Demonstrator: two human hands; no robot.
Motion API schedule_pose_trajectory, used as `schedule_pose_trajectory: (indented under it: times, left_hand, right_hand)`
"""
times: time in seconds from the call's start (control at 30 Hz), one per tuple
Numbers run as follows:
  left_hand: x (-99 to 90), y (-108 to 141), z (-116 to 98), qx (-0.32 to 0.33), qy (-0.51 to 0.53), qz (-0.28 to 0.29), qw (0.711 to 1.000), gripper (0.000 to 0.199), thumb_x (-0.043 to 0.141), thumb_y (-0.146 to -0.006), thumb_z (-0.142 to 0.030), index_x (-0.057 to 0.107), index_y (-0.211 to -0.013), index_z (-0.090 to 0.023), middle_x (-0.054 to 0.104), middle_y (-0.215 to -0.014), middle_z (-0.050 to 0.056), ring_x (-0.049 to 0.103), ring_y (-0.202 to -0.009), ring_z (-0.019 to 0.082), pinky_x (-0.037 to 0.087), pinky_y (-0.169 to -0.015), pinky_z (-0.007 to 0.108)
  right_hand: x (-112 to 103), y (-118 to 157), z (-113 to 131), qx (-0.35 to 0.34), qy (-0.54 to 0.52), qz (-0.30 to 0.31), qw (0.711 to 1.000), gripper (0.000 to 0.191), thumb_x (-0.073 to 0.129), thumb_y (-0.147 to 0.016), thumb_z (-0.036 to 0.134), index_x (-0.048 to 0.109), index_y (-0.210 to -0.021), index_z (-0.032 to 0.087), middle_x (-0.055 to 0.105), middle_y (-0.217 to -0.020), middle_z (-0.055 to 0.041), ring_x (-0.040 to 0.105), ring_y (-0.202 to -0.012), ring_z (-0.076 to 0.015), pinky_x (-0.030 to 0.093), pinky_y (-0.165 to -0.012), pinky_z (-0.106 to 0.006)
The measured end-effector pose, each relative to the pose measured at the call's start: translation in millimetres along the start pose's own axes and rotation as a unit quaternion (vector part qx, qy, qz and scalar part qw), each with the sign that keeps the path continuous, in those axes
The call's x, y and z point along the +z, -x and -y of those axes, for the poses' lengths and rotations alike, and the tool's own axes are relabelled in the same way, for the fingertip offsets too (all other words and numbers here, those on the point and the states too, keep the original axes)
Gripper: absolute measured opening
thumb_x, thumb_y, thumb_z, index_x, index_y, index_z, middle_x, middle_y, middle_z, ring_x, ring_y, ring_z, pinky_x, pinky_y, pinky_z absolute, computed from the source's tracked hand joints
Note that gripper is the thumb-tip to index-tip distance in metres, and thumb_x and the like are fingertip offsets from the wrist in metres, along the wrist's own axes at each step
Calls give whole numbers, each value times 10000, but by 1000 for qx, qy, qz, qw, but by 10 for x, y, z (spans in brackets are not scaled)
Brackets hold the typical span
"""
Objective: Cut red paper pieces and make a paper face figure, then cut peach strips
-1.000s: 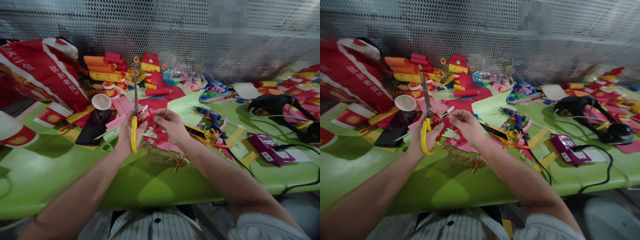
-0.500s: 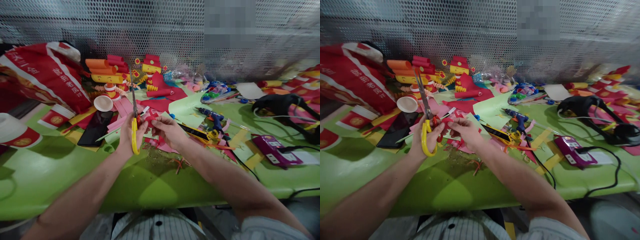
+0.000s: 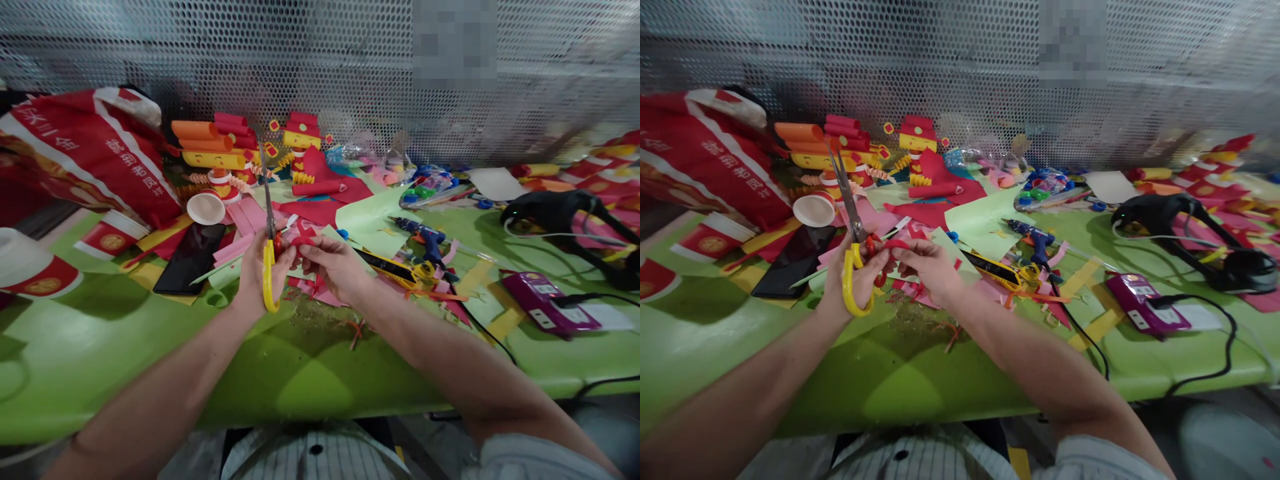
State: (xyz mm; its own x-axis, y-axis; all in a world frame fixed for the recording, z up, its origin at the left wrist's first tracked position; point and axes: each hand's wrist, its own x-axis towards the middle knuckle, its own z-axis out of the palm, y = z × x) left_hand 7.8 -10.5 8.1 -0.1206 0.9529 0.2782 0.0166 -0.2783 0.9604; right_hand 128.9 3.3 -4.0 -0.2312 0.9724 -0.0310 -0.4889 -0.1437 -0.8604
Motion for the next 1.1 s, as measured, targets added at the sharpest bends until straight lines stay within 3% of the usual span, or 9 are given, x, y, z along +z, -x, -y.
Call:
schedule_pose_trajectory:
  times: [0.43,0.8,0.93,1.1]
  left_hand:
    - [15,22,-22,3,9,15,1000,327,676,-639,-161,614,-951,-238,456,-614,-59,482,-541,80,484,-526,209]
    - [-59,-28,5,19,-18,24,999,287,667,-640,-167,571,-902,-232,576,-711,-24,568,-640,119,517,-638,266]
    - [-54,-31,-1,28,0,19,999,275,685,-624,-172,568,-866,-227,546,-680,-40,583,-676,119,525,-682,262]
    - [-30,-5,-40,26,-1,31,999,309,709,-627,-201,596,-913,-233,537,-669,-43,547,-609,97,508,-581,217]
  right_hand:
    - [4,-5,0,-4,7,-23,1000,225,802,-483,343,642,-544,198,540,-451,51,444,-431,-71,354,-443,-226]
    - [5,19,65,-17,135,-16,991,107,735,-541,255,647,-540,195,555,-461,50,445,-418,-62,355,-420,-219]
    - [21,27,59,-16,104,-13,994,147,751,-529,284,629,-537,202,565,-479,53,454,-423,-64,366,-419,-217]
    - [32,27,43,-15,22,-43,999,217,787,-488,320,624,-577,207,567,-483,59,483,-434,-74,408,-437,-224]
